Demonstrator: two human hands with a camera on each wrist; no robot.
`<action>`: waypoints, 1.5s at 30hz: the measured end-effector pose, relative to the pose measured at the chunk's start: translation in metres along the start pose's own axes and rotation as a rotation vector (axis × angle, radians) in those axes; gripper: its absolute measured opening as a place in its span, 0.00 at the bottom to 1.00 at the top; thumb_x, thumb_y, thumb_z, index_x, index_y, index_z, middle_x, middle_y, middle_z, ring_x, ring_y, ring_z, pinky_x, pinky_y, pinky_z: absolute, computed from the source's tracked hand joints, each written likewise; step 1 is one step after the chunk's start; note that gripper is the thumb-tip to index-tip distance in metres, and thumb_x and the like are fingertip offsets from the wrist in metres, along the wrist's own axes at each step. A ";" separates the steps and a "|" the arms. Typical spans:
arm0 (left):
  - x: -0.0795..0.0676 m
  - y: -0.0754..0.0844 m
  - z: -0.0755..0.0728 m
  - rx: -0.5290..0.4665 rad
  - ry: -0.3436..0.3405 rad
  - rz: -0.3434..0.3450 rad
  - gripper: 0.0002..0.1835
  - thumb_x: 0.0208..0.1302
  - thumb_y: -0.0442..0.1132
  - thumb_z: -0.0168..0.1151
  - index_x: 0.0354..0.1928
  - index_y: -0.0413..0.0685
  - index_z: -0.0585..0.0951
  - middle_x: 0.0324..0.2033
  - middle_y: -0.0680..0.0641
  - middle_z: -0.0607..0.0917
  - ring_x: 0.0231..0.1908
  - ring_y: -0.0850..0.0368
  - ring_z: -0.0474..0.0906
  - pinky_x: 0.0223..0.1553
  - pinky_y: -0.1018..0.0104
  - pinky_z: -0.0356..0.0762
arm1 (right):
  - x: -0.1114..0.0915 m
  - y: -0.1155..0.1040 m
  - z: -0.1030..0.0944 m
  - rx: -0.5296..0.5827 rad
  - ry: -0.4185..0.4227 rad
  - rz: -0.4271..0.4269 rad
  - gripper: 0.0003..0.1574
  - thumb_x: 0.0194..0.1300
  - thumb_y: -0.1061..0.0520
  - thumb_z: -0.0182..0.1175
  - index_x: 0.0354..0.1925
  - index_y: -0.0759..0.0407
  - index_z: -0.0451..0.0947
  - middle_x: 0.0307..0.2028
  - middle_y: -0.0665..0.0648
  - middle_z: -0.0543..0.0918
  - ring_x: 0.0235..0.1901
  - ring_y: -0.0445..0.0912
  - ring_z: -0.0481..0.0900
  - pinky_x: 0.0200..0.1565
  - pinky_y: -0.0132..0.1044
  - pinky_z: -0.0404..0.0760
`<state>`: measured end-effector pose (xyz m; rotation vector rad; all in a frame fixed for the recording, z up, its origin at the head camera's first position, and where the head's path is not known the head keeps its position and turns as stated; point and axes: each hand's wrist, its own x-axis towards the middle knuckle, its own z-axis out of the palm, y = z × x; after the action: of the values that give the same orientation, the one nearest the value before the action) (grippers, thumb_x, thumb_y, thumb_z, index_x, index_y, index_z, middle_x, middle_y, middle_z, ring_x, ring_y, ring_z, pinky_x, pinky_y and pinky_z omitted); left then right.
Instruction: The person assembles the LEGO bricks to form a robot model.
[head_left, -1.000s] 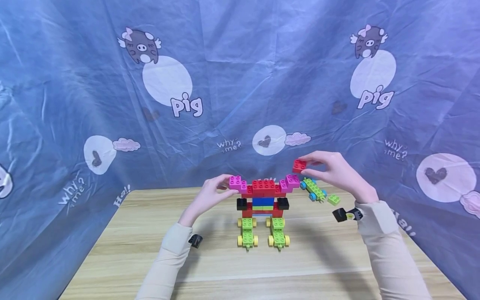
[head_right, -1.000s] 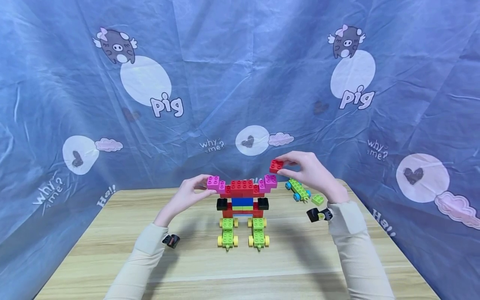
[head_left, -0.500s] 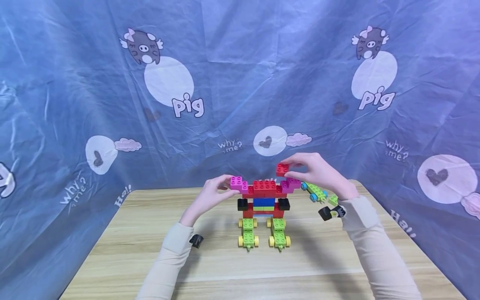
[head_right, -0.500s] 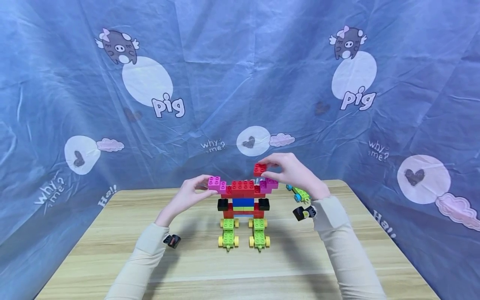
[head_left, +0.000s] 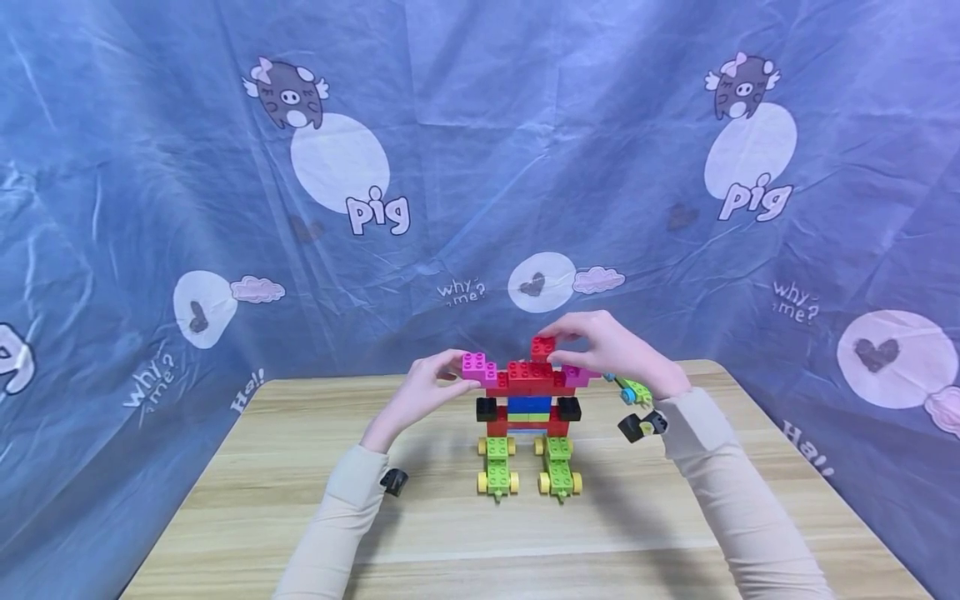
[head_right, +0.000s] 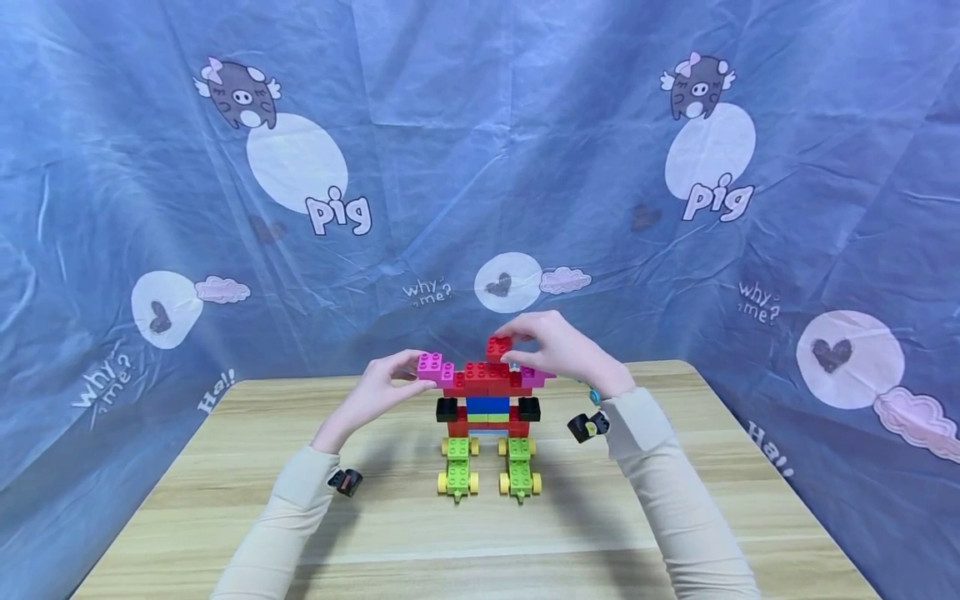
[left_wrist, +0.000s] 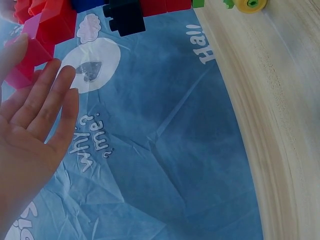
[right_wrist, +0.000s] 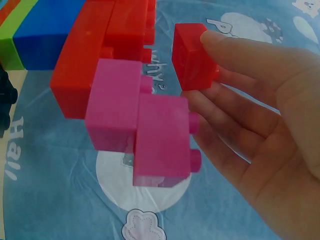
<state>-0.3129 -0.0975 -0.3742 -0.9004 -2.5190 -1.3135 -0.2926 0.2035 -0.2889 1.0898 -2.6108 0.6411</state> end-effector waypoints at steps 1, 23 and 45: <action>0.000 0.000 0.000 -0.002 0.000 0.001 0.23 0.54 0.49 0.68 0.52 0.51 0.78 0.41 0.53 0.85 0.39 0.62 0.81 0.46 0.68 0.82 | 0.000 0.000 0.001 0.001 -0.003 -0.001 0.22 0.56 0.53 0.67 0.51 0.51 0.79 0.42 0.46 0.85 0.37 0.35 0.81 0.42 0.39 0.83; 0.000 -0.002 0.002 -0.013 0.001 0.006 0.23 0.55 0.48 0.68 0.52 0.49 0.78 0.41 0.51 0.85 0.39 0.60 0.82 0.46 0.61 0.83 | 0.009 -0.002 0.017 -0.042 -0.028 -0.112 0.21 0.57 0.51 0.66 0.50 0.52 0.80 0.46 0.49 0.85 0.44 0.40 0.82 0.46 0.35 0.83; 0.000 -0.002 0.001 -0.011 0.005 0.023 0.22 0.55 0.48 0.68 0.52 0.51 0.78 0.41 0.52 0.85 0.39 0.61 0.82 0.46 0.64 0.83 | 0.009 -0.004 0.016 -0.070 -0.093 -0.098 0.20 0.58 0.52 0.65 0.50 0.53 0.80 0.46 0.51 0.85 0.46 0.43 0.83 0.48 0.39 0.83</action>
<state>-0.3142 -0.0978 -0.3759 -0.9237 -2.4924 -1.3224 -0.2970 0.1882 -0.2985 1.2451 -2.6156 0.4849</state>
